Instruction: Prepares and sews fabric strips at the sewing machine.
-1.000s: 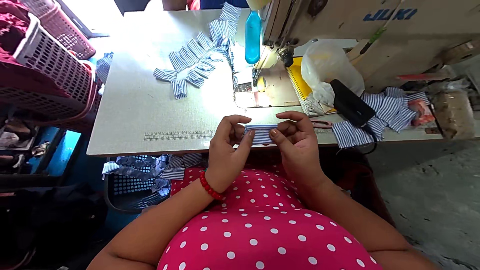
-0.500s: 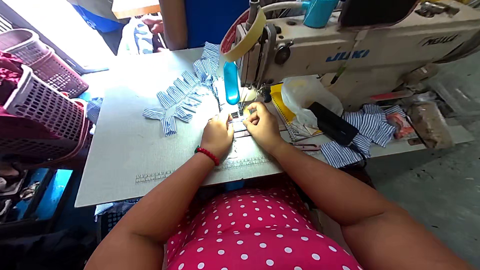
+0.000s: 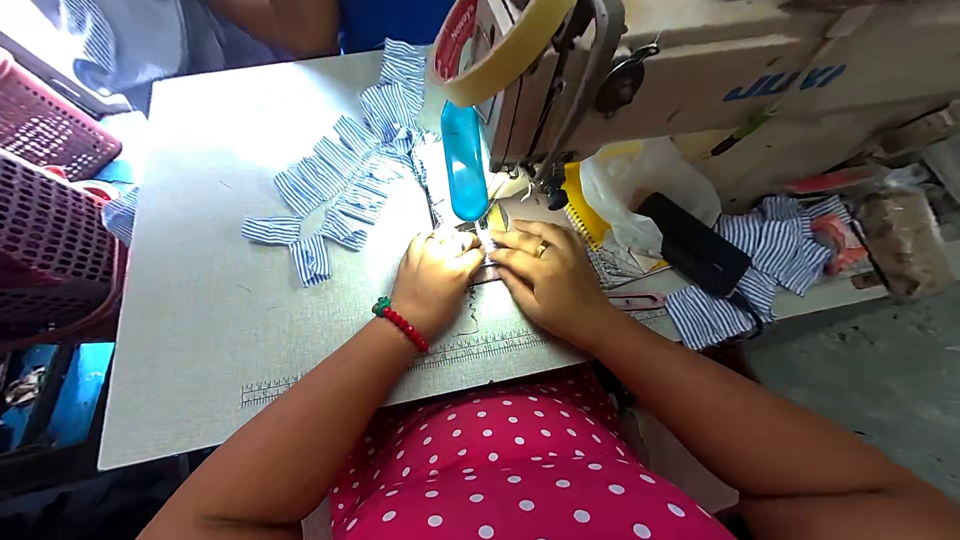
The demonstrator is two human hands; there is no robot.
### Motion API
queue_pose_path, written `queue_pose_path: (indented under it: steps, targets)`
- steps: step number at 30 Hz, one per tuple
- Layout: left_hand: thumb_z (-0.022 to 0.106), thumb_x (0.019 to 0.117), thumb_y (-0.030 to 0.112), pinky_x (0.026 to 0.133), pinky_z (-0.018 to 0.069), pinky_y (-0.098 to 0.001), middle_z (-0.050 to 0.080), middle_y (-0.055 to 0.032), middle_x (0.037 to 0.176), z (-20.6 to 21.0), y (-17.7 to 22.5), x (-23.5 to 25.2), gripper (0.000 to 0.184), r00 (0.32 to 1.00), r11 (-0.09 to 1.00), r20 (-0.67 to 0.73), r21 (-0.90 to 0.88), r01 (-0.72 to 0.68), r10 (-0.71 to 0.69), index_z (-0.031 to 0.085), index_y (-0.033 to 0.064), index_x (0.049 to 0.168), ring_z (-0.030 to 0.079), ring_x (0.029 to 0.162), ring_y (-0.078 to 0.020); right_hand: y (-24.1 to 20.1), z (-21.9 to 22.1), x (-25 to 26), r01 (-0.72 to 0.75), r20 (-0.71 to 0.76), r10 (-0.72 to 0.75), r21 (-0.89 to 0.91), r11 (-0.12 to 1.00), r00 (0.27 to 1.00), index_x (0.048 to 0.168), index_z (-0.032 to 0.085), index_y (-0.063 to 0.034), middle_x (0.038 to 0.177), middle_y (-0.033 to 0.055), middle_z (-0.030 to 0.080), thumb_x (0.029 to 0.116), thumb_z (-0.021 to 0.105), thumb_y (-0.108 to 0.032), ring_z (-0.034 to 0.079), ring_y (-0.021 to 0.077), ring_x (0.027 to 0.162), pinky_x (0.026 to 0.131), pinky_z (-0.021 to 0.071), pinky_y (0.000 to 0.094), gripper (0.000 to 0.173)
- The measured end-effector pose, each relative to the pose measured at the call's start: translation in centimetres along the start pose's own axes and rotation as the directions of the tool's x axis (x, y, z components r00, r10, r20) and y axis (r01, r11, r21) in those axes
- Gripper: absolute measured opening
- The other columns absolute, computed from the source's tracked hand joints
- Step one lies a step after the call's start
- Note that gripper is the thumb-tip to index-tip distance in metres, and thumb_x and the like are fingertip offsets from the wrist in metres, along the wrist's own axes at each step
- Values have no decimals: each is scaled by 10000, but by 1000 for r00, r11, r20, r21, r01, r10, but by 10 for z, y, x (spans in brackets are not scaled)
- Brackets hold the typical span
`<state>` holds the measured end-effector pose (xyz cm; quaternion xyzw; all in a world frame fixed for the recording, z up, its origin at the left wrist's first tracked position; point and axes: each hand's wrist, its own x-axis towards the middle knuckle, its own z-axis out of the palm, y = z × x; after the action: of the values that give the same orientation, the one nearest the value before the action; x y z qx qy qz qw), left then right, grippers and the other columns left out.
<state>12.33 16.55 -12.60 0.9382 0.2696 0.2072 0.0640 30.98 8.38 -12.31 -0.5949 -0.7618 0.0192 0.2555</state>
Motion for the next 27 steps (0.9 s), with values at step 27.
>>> queue_pose_path:
  steps: [27]
  targets:
    - [495, 1015, 138, 959, 470, -523, 746, -61, 1125, 8, -19, 12, 314, 998, 992, 28, 117, 49, -53, 759, 204, 1171, 689, 1055, -282, 1, 10, 2, -32, 131, 47, -118, 993, 990, 1316, 698, -147, 1519, -14, 552, 1041, 386, -326, 326, 292, 1525, 1187, 100, 729, 453]
